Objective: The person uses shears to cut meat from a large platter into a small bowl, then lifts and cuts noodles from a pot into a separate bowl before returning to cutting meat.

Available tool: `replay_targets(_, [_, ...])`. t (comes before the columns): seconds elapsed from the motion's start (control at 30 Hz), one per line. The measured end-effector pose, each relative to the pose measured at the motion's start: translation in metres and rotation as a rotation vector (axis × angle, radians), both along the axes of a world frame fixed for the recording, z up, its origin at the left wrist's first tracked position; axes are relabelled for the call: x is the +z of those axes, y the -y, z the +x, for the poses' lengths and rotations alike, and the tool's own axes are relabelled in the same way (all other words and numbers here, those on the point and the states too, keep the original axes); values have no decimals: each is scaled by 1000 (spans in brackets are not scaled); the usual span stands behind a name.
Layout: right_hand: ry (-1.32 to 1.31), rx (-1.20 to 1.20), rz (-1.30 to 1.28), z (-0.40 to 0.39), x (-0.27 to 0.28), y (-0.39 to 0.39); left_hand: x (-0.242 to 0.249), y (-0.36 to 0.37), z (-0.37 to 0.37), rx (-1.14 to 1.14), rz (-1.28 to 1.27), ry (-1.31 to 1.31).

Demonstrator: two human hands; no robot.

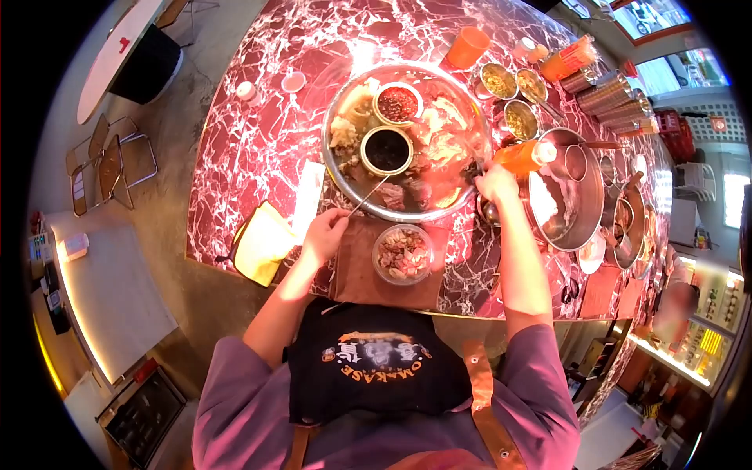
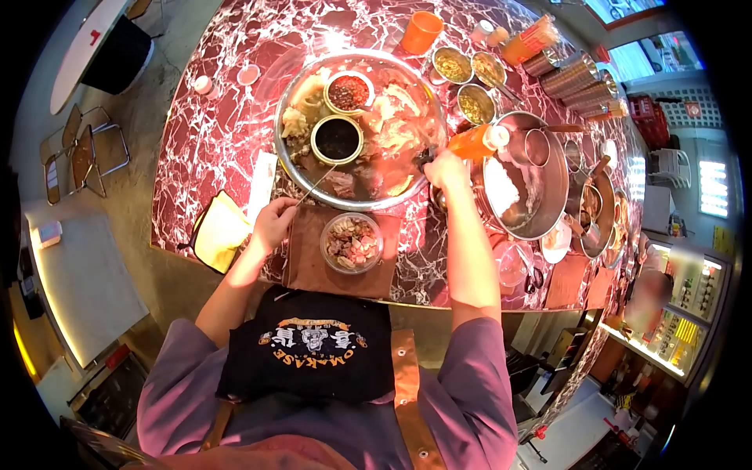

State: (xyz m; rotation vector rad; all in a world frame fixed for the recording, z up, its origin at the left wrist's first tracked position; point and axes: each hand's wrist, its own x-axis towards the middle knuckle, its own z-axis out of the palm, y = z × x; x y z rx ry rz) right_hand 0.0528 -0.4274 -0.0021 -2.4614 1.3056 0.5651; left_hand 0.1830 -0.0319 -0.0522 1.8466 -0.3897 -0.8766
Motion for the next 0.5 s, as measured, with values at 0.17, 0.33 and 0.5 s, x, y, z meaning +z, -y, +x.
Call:
replay_targets(0.17, [93,-42,-28,-24,31,-12,33,2,3,81,-1,-240])
replay_targets(0.33, [251,-65,-51,-11,46,-11,16,12,8,35,-71,-17])
replay_targets(0.5, [271,-70,164,16,12,-18,30,40,21,-27,-58,1])
